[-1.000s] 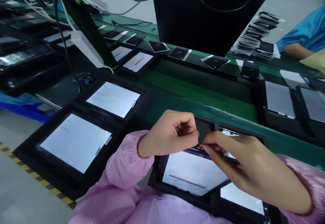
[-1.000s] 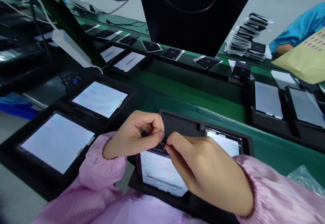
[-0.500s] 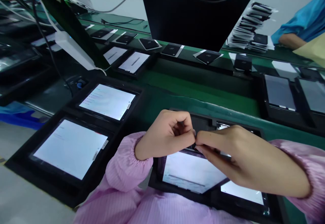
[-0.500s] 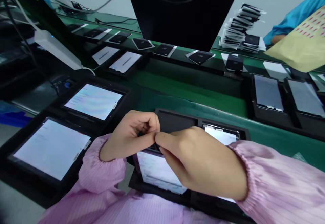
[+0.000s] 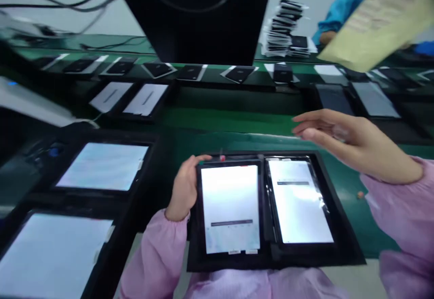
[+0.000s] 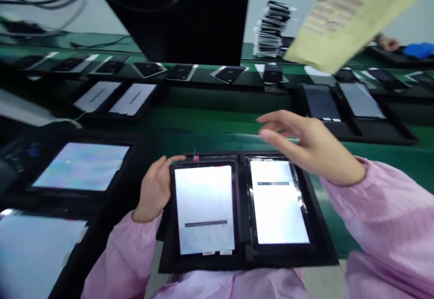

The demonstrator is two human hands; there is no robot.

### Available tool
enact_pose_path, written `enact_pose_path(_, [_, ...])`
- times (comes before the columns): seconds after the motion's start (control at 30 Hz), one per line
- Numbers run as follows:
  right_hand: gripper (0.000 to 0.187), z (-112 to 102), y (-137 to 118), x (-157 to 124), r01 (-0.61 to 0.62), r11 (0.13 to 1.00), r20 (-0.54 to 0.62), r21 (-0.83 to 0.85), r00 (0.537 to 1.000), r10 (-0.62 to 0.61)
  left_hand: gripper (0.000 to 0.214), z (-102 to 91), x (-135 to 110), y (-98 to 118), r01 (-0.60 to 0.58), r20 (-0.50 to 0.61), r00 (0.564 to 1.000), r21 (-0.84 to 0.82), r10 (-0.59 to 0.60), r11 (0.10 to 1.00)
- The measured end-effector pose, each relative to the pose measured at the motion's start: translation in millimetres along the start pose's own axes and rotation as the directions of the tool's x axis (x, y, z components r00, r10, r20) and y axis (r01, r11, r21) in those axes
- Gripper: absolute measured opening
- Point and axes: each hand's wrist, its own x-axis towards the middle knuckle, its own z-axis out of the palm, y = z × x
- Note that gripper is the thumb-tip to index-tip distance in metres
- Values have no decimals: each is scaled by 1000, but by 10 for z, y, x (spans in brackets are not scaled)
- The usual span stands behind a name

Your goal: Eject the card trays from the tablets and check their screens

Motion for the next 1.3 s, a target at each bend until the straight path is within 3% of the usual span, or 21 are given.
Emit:
enact_pose_path(0.07, [39, -158, 593, -371, -210, 976, -193, -63, 962, 194, 47, 15, 356, -87, -21, -181, 983, 31, 26, 999])
enact_pose_path(0.13, [42, -195, 1129, -890, -426, 899, -281, -99, 879, 385, 50, 39, 718, -82, -67, -250, 958, 277, 140, 958])
enact_pose_path(0.17, [42, -171, 1345, -1167, -519, 851, -311, -80, 824, 474, 53, 46, 872, -55, -99, -252, 938, 464, 238, 880])
enact_pose_path(0.23, [42, -68, 1648, -1685, -616, 786, -341, -51, 751, 566, 56, 53, 1076, 11, -131, -196, 880, 774, 432, 620])
enact_pose_path(0.3, [44, 64, 1812, -2092, -659, 752, -371, -28, 705, 604, 48, 91, 1115, 42, -122, -136, 819, 907, 557, 402])
enact_pose_path(0.37, [46, 186, 1905, -2352, -691, 723, -413, -15, 663, 625, 40, 233, 1029, -6, -144, -87, 766, 942, 637, 302])
enact_pose_path(0.4, [47, 235, 1948, -2425, -704, 710, -433, -12, 644, 630, 39, 357, 966, -66, -205, 8, 737, 956, 676, 212])
enact_pose_path(0.47, [48, 300, 2058, -2470, -716, 698, -466, -6, 620, 632, 34, 705, 853, -247, -421, 351, 670, 905, 654, -55])
enact_pose_path(0.53, [46, 316, 2211, -2416, -707, 707, -475, 3, 621, 623, 33, 1115, 810, -476, -614, 690, 578, 719, 435, -324])
enact_pose_path(0.57, [44, 309, 2297, -2371, -698, 716, -470, 8, 629, 619, 35, 1308, 823, -592, -659, 775, 551, 632, 309, -408])
enact_pose_path(0.6, [42, 295, 2385, -2323, -690, 724, -460, 14, 638, 617, 36, 1472, 855, -698, -666, 802, 554, 588, 223, -459])
enact_pose_path(0.7, [32, 245, 2611, -2215, -683, 728, -414, 50, 649, 638, 37, 1722, 1004, -929, -615, 775, 610, 593, 162, -519])
enact_pose_path(0.83, [27, 177, 2744, -2188, -706, 692, -326, 149, 626, 709, 39, 1654, 1077, -1031, -528, 696, 683, 680, 221, -509])
enact_pose_path(0.93, [33, 110, 2702, -2203, -700, 666, -273, 257, 608, 745, 38, 1620, 1012, -1033, -509, 666, 669, 733, 329, -451])
enact_pose_path(1.07, [45, 72, 2483, -2274, -639, 634, -265, 436, 582, 769, 34, 1711, 908, -1094, -592, 688, 685, 717, 241, -368])
enact_pose_path(1.17, [46, 176, 2246, -2392, -558, 611, -337, 562, 520, 785, 34, 1790, 832, -1210, -553, 646, 726, 752, 234, -360])
enact_pose_path(1.3, [42, 554, 1963, -2518, -401, 615, -498, 679, 363, 787, 36, 1861, 775, -1304, -492, 615, 755, 761, 227, -424])
